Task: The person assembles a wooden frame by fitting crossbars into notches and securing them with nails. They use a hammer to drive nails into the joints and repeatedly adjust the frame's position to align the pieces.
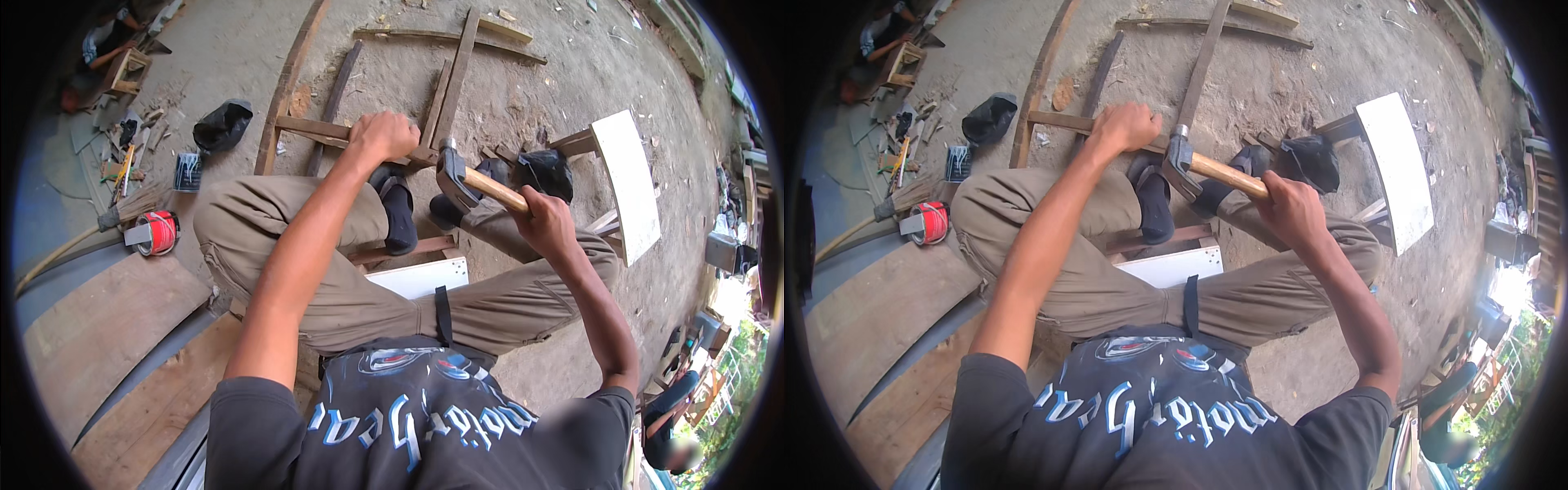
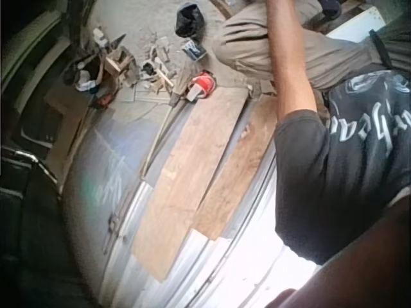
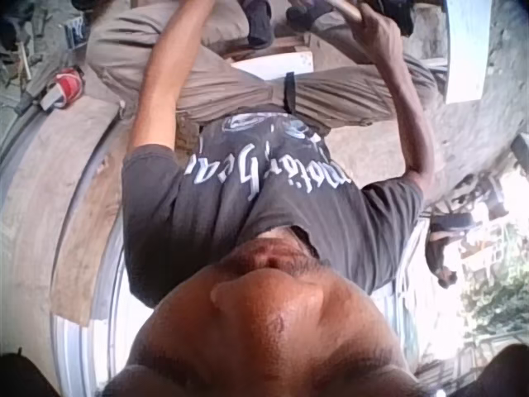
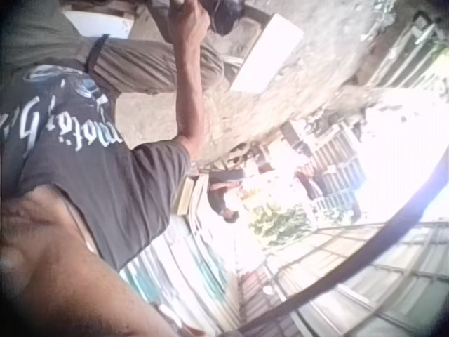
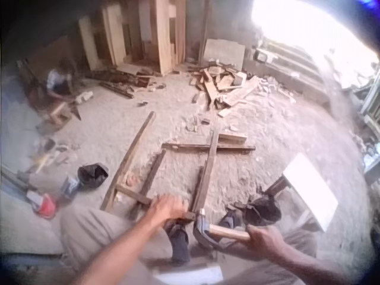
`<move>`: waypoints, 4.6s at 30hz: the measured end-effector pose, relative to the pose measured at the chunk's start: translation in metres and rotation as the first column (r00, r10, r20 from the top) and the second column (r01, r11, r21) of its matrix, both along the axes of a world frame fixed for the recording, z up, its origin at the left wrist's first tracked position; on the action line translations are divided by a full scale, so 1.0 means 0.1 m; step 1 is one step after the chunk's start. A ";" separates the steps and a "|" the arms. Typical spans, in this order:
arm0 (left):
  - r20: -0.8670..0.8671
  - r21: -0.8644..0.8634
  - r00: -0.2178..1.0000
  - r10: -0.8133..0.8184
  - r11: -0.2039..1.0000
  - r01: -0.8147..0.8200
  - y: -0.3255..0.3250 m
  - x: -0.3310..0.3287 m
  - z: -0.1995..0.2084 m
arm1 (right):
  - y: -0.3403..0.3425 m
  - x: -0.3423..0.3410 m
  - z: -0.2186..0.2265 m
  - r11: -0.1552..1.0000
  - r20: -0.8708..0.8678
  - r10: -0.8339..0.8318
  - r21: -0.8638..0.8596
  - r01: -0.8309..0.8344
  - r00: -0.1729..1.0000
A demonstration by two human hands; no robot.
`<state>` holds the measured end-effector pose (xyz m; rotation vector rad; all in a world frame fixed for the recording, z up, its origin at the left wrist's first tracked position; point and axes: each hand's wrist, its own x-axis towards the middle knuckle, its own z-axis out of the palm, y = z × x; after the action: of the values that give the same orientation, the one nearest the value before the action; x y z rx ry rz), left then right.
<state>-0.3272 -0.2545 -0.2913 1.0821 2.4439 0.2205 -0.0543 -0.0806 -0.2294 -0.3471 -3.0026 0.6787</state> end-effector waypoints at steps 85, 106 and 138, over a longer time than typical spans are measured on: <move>-0.162 -0.018 0.944 -0.286 0.958 0.287 -0.05 0.11 -0.12 | -1.23 0.13 0.03 0.923 -0.241 -0.322 -0.294 0.247 0.916; -0.139 -0.027 0.947 -0.291 0.957 0.290 0.01 0.08 -0.12 | -1.24 0.09 -0.29 0.941 0.009 -0.312 -0.138 0.310 0.950; -0.178 -0.082 0.933 -0.314 0.949 0.304 0.00 0.07 -0.09 | -1.27 0.11 -0.20 0.841 -0.023 -0.413 -0.392 0.372 0.910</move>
<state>-0.3197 -0.2548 -0.3000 1.5037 2.3783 -0.0515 -0.0434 -0.2078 -0.2496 -0.8843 -2.5543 1.1814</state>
